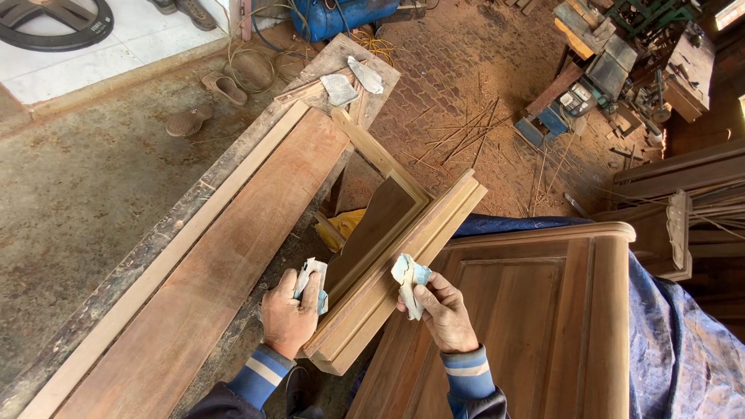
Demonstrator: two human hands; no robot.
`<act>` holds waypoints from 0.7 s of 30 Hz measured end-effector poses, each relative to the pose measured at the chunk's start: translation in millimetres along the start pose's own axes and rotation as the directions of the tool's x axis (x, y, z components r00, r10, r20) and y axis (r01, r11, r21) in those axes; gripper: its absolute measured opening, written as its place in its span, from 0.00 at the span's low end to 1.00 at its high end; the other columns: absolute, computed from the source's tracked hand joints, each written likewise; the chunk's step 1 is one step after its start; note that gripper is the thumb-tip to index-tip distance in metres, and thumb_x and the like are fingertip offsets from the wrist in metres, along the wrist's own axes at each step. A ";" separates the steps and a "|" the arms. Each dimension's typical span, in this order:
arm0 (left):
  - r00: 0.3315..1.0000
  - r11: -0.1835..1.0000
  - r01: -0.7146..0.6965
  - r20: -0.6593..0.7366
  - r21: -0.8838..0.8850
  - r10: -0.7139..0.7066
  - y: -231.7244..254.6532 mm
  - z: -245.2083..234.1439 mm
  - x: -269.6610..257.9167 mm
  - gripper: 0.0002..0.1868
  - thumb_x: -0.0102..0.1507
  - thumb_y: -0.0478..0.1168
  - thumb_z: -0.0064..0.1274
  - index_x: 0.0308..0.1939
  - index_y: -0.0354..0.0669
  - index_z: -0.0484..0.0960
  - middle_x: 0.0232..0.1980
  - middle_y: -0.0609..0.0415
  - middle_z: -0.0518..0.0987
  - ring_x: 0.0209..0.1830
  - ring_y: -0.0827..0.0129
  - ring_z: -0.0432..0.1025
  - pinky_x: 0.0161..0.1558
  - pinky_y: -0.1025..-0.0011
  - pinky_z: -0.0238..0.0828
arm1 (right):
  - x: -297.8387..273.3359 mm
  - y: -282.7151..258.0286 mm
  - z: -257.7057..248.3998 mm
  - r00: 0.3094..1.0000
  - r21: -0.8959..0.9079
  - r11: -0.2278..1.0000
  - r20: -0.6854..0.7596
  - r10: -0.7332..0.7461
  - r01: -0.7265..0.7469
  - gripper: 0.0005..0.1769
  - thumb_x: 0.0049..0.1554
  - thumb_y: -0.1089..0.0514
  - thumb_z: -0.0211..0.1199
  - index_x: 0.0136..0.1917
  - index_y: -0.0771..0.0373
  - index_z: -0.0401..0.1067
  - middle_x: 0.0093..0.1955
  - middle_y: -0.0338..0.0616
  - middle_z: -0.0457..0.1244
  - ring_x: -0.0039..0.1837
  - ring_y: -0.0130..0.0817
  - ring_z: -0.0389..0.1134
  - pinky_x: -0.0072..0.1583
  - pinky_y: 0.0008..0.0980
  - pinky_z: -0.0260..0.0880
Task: Sanding the surface of a wooden furniture component, likely part of a bed or cabinet, using sandpaper pieces.
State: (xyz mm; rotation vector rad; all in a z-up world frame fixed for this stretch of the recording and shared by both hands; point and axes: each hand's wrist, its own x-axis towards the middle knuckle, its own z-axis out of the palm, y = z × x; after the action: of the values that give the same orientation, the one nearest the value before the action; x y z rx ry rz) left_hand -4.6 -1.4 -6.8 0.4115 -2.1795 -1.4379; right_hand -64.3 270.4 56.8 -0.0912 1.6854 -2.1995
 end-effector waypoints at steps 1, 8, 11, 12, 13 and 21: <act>1.000 1.000 -0.007 0.001 0.016 0.007 0.3 -0.1 0.2 0.17 0.65 0.48 0.55 0.29 0.41 0.72 0.24 0.45 0.79 0.23 0.51 0.77 0.26 0.58 0.71 | -0.8 -3.1 4.5 1.000 -0.016 1.000 0.012 0.005 -0.005 0.14 0.64 0.62 0.57 0.62 0.68 0.72 0.47 0.48 0.71 0.47 0.35 0.73 0.46 0.32 0.73; 0.998 0.998 0.056 0.039 -0.002 -0.056 -0.6 -0.2 -0.8 0.19 0.66 0.49 0.55 0.28 0.41 0.71 0.23 0.47 0.79 0.21 0.55 0.77 0.26 0.59 0.72 | 3.6 21.6 2.4 0.846 -0.398 0.747 0.225 -0.483 0.532 0.13 0.60 0.73 0.63 0.57 0.64 0.79 0.55 0.45 0.72 0.53 0.35 0.68 0.57 0.33 0.72; 1.000 1.000 0.025 0.011 0.011 -0.025 4.2 -2.7 -0.4 0.18 0.66 0.49 0.54 0.28 0.42 0.72 0.24 0.48 0.80 0.21 0.55 0.77 0.25 0.60 0.71 | -3.0 18.2 22.2 0.690 -0.572 0.405 0.475 -0.546 0.714 0.18 0.53 0.76 0.65 0.53 0.60 0.80 0.63 0.43 0.69 0.61 0.39 0.66 0.62 0.35 0.72; 1.000 1.000 0.028 0.009 0.011 -0.028 2.1 -1.4 -0.8 0.18 0.66 0.49 0.54 0.28 0.42 0.72 0.24 0.48 0.80 0.21 0.55 0.77 0.25 0.60 0.71 | -6.5 19.0 19.6 0.690 -0.571 0.406 0.477 -0.544 0.714 0.18 0.53 0.76 0.65 0.53 0.60 0.80 0.63 0.43 0.69 0.61 0.39 0.66 0.62 0.35 0.72; 1.000 1.000 0.023 0.010 0.013 -0.023 -0.1 -0.3 -1.2 0.18 0.65 0.49 0.55 0.28 0.42 0.72 0.23 0.47 0.79 0.20 0.55 0.76 0.25 0.60 0.71 | -10.0 19.9 17.3 0.729 -0.652 0.357 0.482 -0.487 0.669 0.21 0.50 0.77 0.63 0.52 0.59 0.80 0.64 0.43 0.69 0.63 0.41 0.67 0.63 0.35 0.73; 1.000 1.000 0.025 0.006 -0.013 -0.025 0.7 0.2 -1.0 0.19 0.66 0.48 0.55 0.28 0.41 0.71 0.22 0.47 0.78 0.19 0.56 0.76 0.23 0.61 0.69 | -18.5 -6.3 41.8 0.865 -0.879 0.165 0.379 -0.327 0.448 0.36 0.42 0.79 0.59 0.64 0.64 0.75 0.64 0.47 0.66 0.65 0.49 0.65 0.70 0.45 0.63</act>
State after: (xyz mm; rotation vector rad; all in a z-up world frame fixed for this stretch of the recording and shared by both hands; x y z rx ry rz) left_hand -3.9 -0.4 -6.5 0.4317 -2.1762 -1.4677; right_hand -37.3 239.2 77.8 -1.0535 2.9192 -0.9197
